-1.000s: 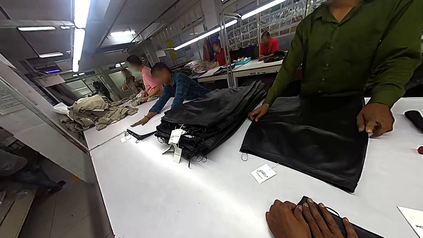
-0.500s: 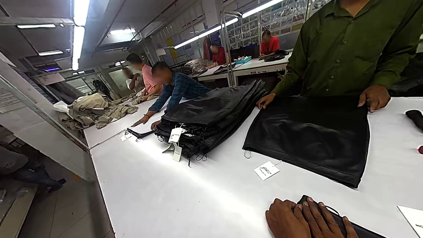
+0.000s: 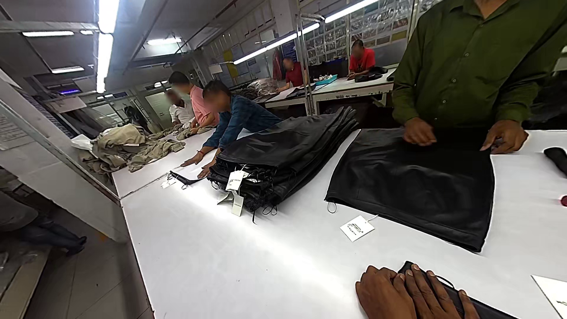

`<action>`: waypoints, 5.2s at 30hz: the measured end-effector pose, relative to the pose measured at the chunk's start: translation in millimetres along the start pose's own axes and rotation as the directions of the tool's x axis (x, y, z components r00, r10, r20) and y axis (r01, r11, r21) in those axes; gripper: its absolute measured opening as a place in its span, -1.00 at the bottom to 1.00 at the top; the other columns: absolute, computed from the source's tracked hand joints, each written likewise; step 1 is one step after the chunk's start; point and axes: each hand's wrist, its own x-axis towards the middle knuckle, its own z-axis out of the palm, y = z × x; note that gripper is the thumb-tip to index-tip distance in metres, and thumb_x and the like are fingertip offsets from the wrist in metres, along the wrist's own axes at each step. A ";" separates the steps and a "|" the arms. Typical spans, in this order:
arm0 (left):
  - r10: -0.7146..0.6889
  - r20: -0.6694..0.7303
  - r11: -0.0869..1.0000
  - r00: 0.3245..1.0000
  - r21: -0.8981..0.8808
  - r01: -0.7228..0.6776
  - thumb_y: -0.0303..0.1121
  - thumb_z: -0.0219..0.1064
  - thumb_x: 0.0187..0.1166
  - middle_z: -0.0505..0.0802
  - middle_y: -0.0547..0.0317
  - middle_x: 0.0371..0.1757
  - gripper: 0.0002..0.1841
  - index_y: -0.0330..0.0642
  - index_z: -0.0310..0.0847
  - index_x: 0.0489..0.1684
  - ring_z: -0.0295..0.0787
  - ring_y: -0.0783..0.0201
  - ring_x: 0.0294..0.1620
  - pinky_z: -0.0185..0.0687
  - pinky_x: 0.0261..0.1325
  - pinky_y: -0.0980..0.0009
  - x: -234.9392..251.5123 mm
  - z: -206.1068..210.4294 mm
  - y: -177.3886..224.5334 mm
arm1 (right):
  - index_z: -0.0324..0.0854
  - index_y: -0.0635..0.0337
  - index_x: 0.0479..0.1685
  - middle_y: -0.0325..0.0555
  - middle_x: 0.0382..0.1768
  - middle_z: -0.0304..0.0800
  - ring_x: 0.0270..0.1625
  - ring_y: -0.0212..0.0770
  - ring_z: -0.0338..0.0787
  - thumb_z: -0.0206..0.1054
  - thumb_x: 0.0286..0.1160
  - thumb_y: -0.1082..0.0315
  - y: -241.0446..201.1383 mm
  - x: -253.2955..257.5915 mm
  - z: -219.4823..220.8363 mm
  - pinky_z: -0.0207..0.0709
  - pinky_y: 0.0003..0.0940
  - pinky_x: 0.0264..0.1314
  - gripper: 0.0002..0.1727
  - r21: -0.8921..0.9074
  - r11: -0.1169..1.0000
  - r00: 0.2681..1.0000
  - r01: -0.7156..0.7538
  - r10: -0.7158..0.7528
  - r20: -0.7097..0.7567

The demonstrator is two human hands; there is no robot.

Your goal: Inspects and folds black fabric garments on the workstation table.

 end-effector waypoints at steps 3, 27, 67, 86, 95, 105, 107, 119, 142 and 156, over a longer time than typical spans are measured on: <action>-0.007 0.007 1.000 1.000 -0.003 0.008 -0.07 0.21 0.69 0.86 0.20 -0.13 -0.67 -0.01 0.89 -0.09 0.78 0.22 0.02 0.56 0.13 0.12 -2.0 -2.1 1.7 | 0.03 0.33 0.85 0.17 0.86 0.02 0.87 0.34 0.01 -0.24 0.76 -0.10 1.1 -0.2 1.1 -0.35 0.62 0.69 -0.18 -0.002 1.000 1.000 0.003 -0.003 0.001; 0.023 -0.075 1.000 0.997 0.022 -0.021 -0.06 0.28 0.63 0.84 0.27 -0.23 -0.72 0.08 0.92 -0.18 0.77 0.26 -0.08 0.55 0.05 0.14 6.4 12.4 -8.1 | 0.01 0.32 0.86 0.15 0.87 -0.02 0.88 0.32 -0.03 -0.20 0.75 -0.10 1.9 0.9 3.3 -0.38 0.61 0.70 -0.17 -0.007 1.000 1.000 -0.009 0.009 0.020; 0.008 -0.053 1.000 0.999 0.020 -0.007 -0.05 0.29 0.64 0.85 0.28 -0.20 -0.72 0.10 0.92 -0.16 0.78 0.27 -0.05 0.55 0.08 0.14 7.1 11.9 -8.1 | 0.06 0.34 0.84 0.25 0.86 -0.02 0.85 0.43 -0.02 -0.04 0.69 -0.07 10.7 1.7 14.2 -0.36 0.69 0.63 -0.16 0.009 0.999 0.999 0.036 -0.036 -0.025; 0.014 -0.057 1.000 0.998 0.013 -0.013 -0.06 0.28 0.64 0.84 0.28 -0.22 -0.72 0.08 0.92 -0.17 0.78 0.26 -0.06 0.55 0.06 0.13 6.6 10.3 -7.4 | 0.03 0.32 0.85 0.16 0.86 0.02 0.87 0.33 0.01 -0.22 0.74 -0.13 0.9 0.7 1.3 -0.36 0.61 0.70 -0.16 -0.018 1.000 1.000 0.002 -0.002 0.011; 0.017 -0.056 1.000 0.998 0.020 -0.016 -0.04 0.28 0.64 0.84 0.29 -0.21 -0.71 0.09 0.91 -0.17 0.77 0.27 -0.06 0.55 0.08 0.14 7.5 12.5 -9.5 | 0.05 0.34 0.84 0.26 0.85 -0.01 0.86 0.41 -0.03 -0.01 0.68 -0.04 10.6 2.0 13.4 -0.38 0.69 0.63 -0.17 0.020 0.999 0.999 0.042 -0.041 -0.022; 0.014 -0.019 1.000 1.000 0.000 -0.014 -0.06 0.25 0.66 0.86 0.21 -0.14 -0.69 0.04 0.91 -0.13 0.78 0.22 0.01 0.55 0.14 0.10 4.8 6.0 -4.7 | 0.07 0.34 0.83 0.17 0.85 0.06 0.86 0.36 0.02 -0.22 0.76 -0.11 -3.5 -0.3 -4.2 -0.35 0.61 0.69 -0.17 0.018 1.000 1.000 -0.003 0.003 -0.004; 0.017 -0.017 1.000 1.000 0.003 -0.017 -0.06 0.24 0.66 0.86 0.21 -0.14 -0.69 0.05 0.91 -0.13 0.79 0.22 0.02 0.56 0.14 0.10 4.4 5.3 -4.8 | 0.06 0.33 0.84 0.17 0.85 0.04 0.86 0.35 0.01 -0.22 0.76 -0.10 -4.2 -0.4 -5.6 -0.36 0.61 0.69 -0.18 0.019 1.000 1.000 -0.005 0.005 0.004; -0.009 0.020 1.000 1.000 -0.008 0.009 -0.06 0.20 0.70 0.86 0.18 -0.09 -0.66 -0.02 0.89 -0.07 0.78 0.19 0.06 0.55 0.17 0.08 -3.3 -5.3 4.0 | 0.06 0.35 0.84 0.16 0.85 0.04 0.86 0.34 0.02 -0.19 0.75 -0.08 -2.5 -0.7 -3.7 -0.34 0.61 0.69 -0.18 0.003 1.000 1.000 0.003 -0.003 0.001; -0.008 0.001 1.000 1.000 0.000 0.008 -0.07 0.24 0.68 0.86 0.20 -0.11 -0.69 0.02 0.90 -0.09 0.78 0.21 0.04 0.56 0.14 0.11 1.5 0.9 -1.0 | 0.05 0.35 0.84 0.15 0.86 0.02 0.87 0.34 -0.01 -0.17 0.73 -0.09 -3.4 0.0 -5.2 -0.36 0.60 0.69 -0.17 -0.003 1.000 1.000 -0.002 0.002 0.019; 0.013 -0.014 1.000 1.000 0.013 -0.013 -0.07 0.24 0.66 0.86 0.22 -0.14 -0.69 0.05 0.91 -0.13 0.78 0.23 0.01 0.57 0.14 0.11 4.8 5.2 -4.9 | 0.05 0.33 0.84 0.15 0.86 0.02 0.87 0.34 0.00 -0.15 0.73 -0.11 1.0 0.5 0.9 -0.35 0.61 0.69 -0.16 -0.012 1.000 1.000 0.008 -0.008 0.002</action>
